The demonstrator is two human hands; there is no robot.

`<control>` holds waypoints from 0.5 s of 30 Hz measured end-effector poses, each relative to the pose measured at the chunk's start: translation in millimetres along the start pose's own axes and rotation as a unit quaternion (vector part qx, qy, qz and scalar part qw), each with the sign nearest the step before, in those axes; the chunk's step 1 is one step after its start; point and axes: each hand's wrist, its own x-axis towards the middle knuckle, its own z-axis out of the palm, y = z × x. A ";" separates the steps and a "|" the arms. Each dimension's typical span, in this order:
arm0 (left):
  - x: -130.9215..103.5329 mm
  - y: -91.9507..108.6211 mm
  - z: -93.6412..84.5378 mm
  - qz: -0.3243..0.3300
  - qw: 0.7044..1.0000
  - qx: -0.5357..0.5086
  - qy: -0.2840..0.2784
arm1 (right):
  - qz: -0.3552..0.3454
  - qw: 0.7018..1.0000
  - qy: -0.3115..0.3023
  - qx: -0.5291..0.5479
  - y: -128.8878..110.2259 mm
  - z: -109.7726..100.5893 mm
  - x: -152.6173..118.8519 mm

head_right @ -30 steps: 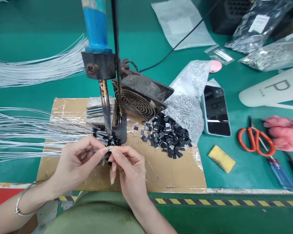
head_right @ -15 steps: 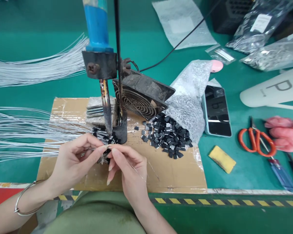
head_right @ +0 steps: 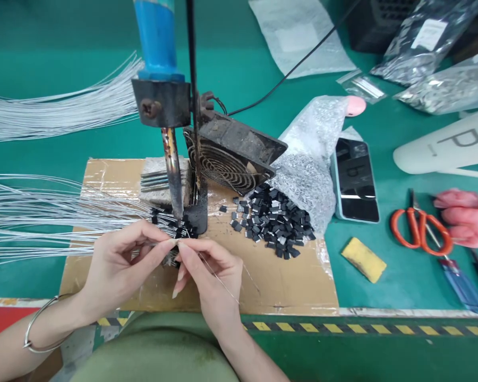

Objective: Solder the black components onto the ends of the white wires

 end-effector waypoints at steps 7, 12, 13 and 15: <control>-0.1 0.2 1.5 0.040 0.997 0.055 0.024 | 0.001 1.000 -0.002 -0.004 0.0 -1.7 1.5; -1.3 -0.8 2.6 0.056 0.995 0.078 0.025 | -0.003 1.000 0.002 -0.010 -0.7 -2.2 0.8; -1.4 -1.2 2.5 0.059 0.995 0.079 0.023 | -0.002 1.000 0.001 -0.011 -1.0 -2.1 0.5; -1.7 -1.9 2.4 0.061 0.995 0.081 0.022 | 0.000 1.000 0.000 -0.010 -1.5 -2.0 0.1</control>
